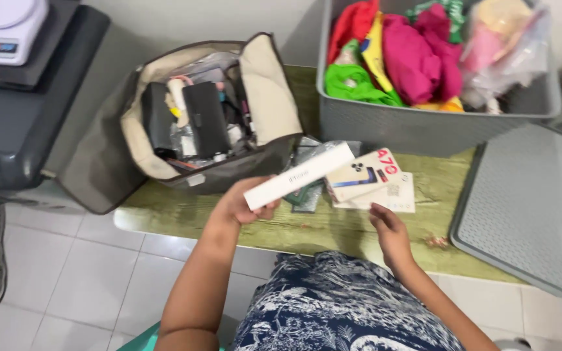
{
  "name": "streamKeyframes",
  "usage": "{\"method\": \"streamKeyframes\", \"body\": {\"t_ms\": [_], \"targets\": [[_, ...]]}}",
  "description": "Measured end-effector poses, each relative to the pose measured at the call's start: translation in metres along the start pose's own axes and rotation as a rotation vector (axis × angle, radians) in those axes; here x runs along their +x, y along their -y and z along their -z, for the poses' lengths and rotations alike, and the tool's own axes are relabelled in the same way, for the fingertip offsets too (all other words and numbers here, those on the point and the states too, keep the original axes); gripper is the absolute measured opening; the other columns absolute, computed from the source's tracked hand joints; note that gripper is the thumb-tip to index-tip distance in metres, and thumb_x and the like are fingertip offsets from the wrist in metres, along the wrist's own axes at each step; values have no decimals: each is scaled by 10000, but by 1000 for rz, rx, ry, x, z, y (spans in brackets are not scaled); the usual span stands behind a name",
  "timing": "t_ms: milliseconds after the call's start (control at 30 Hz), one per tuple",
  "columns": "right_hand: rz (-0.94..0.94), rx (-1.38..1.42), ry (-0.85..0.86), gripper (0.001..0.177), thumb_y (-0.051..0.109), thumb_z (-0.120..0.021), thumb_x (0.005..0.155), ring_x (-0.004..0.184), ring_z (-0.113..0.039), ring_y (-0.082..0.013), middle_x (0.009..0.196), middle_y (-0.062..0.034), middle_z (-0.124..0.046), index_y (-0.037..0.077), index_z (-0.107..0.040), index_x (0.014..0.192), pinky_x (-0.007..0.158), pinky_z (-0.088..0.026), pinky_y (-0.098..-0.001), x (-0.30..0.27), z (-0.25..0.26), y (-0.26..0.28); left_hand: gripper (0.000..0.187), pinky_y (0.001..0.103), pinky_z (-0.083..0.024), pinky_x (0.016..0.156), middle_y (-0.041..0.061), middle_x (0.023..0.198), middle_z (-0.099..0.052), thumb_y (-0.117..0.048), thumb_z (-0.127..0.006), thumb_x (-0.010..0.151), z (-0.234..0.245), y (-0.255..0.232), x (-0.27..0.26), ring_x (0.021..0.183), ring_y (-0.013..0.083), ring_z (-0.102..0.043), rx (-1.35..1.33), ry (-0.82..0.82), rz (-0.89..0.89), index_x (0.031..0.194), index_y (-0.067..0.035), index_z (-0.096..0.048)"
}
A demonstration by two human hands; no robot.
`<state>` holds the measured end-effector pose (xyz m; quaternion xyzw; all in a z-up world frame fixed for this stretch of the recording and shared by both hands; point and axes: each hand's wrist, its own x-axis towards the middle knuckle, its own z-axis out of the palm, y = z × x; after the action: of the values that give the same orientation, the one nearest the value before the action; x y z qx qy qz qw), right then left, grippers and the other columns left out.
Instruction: Organize clothes and small items into a bin and a carry bag.
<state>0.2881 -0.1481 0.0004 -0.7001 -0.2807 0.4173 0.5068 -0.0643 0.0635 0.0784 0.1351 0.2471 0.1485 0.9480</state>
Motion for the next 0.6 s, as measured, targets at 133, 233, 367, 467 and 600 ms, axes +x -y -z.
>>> {"method": "streamKeyframes", "body": {"t_ms": [133, 233, 367, 467, 600], "targets": [[-109, 368, 219, 528, 289, -596, 953, 1093, -677, -235, 1300, -142, -691, 33, -573, 1414, 885, -539, -372, -32, 1, 92, 460, 285, -450, 447, 155, 820, -680, -326, -507, 1040, -50, 40, 10, 600, 194, -653, -22, 65, 120, 1290, 57, -557], [-113, 767, 504, 679, 453, -599, 908, 1106, -702, -264, 1315, -156, -661, 37, -485, 1433, 887, -599, -435, -58, 5, 158, 444, 352, -615, 704, 189, 1003, -741, -237, -609, 1003, -82, 72, 18, 808, 237, -728, 390, -213, -6, 1294, 97, -596], [20, 627, 322, 563, 368, -662, 952, 1046, -659, -187, 1213, -99, -647, 46, -513, 1388, 868, -579, -362, -44, 21, 120, 565, 302, -525, 983, 95, 1208, -728, -151, -753, 885, -94, 115, 27, 1068, 146, -679, 685, -73, -261, 1410, -6, -605], [123, 480, 98, 414, 319, -659, 1030, 932, -629, -146, 1084, -81, -658, 5, -564, 1283, 806, -547, -308, -31, 30, 81, 646, 320, -509, 1008, 90, 1247, -717, -69, -803, 820, -95, 133, 32, 1107, 160, -667, 690, -44, -306, 1424, 0, -586], [172, 494, -77, 391, 334, -537, 1108, 864, -627, -155, 1010, -107, -682, -40, -612, 1195, 762, -530, -295, -27, 40, 55, 731, 332, -514, 1017, 80, 1313, -671, 39, -791, 779, -89, 153, 38, 1148, 165, -650, 575, 60, -290, 1459, -21, -529]]}}
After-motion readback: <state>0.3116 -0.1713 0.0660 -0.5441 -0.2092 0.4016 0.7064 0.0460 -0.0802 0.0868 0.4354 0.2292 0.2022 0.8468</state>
